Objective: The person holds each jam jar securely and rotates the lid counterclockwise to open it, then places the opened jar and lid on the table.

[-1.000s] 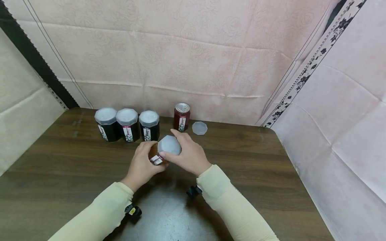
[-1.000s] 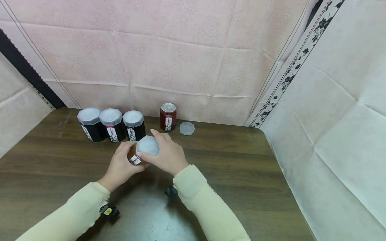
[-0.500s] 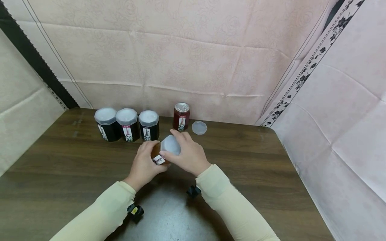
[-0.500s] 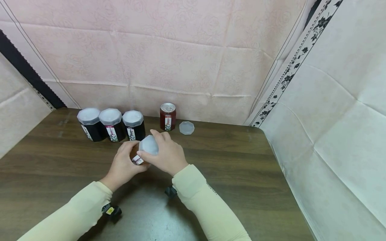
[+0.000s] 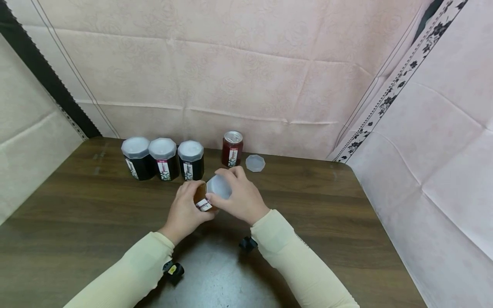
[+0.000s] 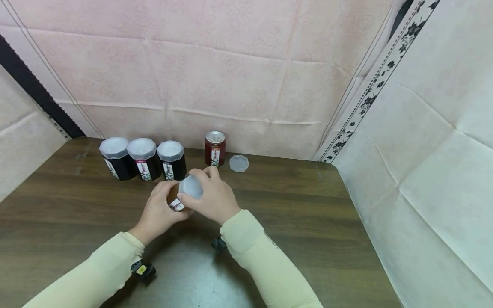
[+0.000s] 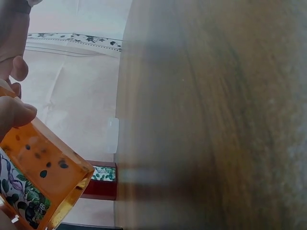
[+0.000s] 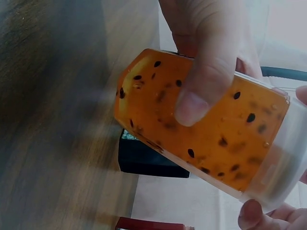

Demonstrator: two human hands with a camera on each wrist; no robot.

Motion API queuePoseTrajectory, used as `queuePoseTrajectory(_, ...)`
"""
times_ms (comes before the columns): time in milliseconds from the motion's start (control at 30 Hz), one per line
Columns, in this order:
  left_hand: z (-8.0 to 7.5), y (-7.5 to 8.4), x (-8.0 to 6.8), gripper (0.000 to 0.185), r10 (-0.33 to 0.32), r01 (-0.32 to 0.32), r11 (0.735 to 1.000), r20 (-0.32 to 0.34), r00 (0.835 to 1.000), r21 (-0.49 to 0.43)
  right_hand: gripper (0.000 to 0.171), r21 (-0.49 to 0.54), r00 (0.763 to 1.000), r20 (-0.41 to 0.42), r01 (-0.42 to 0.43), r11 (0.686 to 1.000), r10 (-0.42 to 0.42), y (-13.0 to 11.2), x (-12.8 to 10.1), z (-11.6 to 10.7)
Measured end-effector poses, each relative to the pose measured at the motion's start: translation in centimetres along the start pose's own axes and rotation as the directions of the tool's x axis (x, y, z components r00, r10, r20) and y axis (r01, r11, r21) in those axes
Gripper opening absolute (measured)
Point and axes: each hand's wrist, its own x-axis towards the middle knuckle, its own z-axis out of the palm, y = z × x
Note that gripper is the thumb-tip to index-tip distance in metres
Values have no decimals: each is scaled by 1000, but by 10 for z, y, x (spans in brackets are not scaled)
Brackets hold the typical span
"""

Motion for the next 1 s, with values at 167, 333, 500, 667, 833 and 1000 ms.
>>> queuePoseTrajectory(167, 1, 0, 0, 74, 2, -2, 1000, 3, 1000, -3, 59, 18, 999, 31, -17, 1000, 17, -1, 0, -1)
queuePoseTrajectory(333, 2, 1, -1, 74, 2, -2, 1000, 4, 1000, -11, 56, 23, 999, 42, -18, 1000, 17, -1, 1, -2)
queuePoseTrajectory(500, 2, 2, 0, 74, -2, 2, 1000, 3, 1000, -22, 55, 46, 999, 41, -11, 999, 9, 0, 1, -4)
queuePoseTrajectory(667, 0, 5, 0, 74, 4, -4, 1000, 3, 1000, -26, 54, 65, 1000, 26, -3, 998, 1, -1, 1, -5)
queuePoseTrajectory(833, -1, 5, 0, 73, 19, -19, 999, 12, 1000, -26, 53, 66, 1000, 19, 17, 998, -18, -1, 1, -6)
queuePoseTrajectory(1000, -3, 4, 1, 72, 23, -22, 999, 39, 999, -23, 55, 56, 999, 18, 48, 997, -49, -1, 0, -8)
